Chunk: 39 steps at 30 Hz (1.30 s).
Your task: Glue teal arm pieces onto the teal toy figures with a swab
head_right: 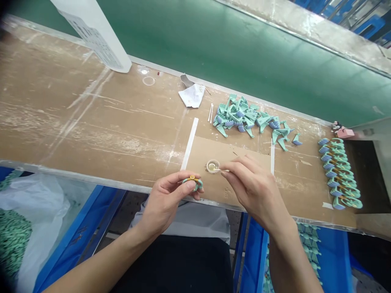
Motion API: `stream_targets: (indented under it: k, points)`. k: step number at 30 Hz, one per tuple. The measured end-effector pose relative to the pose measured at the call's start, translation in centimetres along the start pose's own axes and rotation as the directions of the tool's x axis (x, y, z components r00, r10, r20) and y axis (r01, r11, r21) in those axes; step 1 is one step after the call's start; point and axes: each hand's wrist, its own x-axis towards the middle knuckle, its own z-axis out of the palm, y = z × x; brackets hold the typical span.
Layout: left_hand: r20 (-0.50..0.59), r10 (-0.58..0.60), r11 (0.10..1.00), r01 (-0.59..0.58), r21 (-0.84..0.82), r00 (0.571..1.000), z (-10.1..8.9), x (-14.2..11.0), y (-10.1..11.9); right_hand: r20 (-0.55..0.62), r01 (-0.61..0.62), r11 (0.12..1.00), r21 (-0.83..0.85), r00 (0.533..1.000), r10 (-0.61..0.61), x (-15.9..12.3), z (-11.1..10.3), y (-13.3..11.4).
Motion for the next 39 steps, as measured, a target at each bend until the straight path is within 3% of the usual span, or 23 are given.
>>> stream_targets:
  k: [2,4,6,9,26,33,39]
  points:
    - [0.016,0.033,0.998,-0.034,0.058,0.999,0.3,-0.2,-0.1,-0.166,-0.095,0.993,0.075,0.980,0.107,-0.8,0.8,-0.6]
    - [0.027,0.079,0.991,-0.082,0.108,0.996,0.5,-0.3,0.0,-0.290,-0.208,0.960,0.186,0.922,0.256,-1.7,1.7,-1.4]
    - [0.035,0.119,0.982,-0.123,0.142,0.992,0.7,-0.3,0.1,-0.324,-0.278,0.911,0.305,0.869,0.374,-2.5,2.6,-2.1]
    - [0.048,0.139,0.974,-0.146,0.174,0.989,0.7,-0.3,0.2,-0.281,-0.314,0.864,0.393,0.854,0.438,-3.1,3.4,-2.8]
    - [0.042,0.140,0.951,-0.146,0.273,0.989,0.3,-0.5,0.1,-0.211,-0.234,0.936,0.262,0.933,0.292,-1.9,2.6,-3.7]
    - [0.058,0.131,0.945,-0.143,0.296,0.990,0.0,-0.4,0.1,-0.032,-0.159,0.958,0.238,0.985,0.171,-1.0,0.5,-3.4]
    - [0.068,0.114,0.964,-0.127,0.236,0.991,0.3,-0.4,0.0,-0.185,-0.199,0.943,0.266,0.950,0.252,-1.7,1.9,-3.9]
